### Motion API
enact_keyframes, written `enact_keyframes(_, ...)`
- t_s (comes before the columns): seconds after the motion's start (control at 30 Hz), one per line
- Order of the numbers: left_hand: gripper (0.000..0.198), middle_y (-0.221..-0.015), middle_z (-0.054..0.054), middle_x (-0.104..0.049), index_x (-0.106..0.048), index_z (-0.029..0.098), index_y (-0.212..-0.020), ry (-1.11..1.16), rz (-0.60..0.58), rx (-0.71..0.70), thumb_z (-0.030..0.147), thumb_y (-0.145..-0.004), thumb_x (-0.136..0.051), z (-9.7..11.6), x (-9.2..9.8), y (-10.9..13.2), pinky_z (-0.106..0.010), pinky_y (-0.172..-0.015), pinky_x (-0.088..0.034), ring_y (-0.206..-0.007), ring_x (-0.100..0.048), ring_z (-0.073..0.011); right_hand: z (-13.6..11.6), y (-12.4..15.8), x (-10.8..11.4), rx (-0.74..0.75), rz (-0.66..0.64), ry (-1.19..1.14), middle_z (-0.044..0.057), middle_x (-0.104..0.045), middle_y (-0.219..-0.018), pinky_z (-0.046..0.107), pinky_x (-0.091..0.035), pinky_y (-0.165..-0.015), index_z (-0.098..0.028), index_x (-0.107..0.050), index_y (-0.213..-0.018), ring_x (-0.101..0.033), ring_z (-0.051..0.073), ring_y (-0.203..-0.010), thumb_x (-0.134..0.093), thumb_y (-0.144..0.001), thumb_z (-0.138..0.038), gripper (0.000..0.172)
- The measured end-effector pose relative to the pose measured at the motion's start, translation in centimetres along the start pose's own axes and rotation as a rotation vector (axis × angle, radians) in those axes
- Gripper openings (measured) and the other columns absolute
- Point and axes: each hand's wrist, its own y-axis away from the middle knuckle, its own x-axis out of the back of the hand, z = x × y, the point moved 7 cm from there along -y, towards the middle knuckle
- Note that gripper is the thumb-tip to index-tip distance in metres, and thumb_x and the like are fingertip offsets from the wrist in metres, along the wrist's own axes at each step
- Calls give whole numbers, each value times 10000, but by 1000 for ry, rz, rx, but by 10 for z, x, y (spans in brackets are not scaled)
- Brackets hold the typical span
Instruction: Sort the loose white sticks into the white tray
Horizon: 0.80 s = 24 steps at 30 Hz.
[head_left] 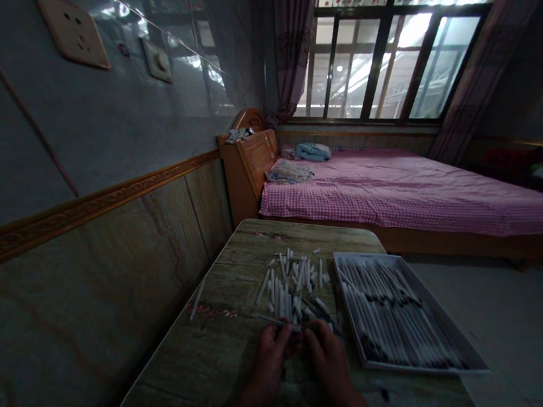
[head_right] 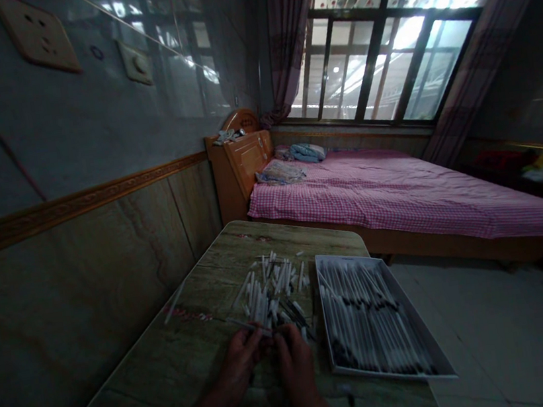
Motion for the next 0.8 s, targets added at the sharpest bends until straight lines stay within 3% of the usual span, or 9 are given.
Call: enact_keyframes(0.8, 444, -697, -13, -685, -640, 170, -770, -77, -2, -31, 452, -505, -858, 0, 0, -2, -271, -587, -506, -629, -647, -179, 9, -2, 1, -14, 34, 117, -24, -543, -574, 267, -346, -529, -254, -511, -641, -525, 161, -537, -453, -878, -449, 312)
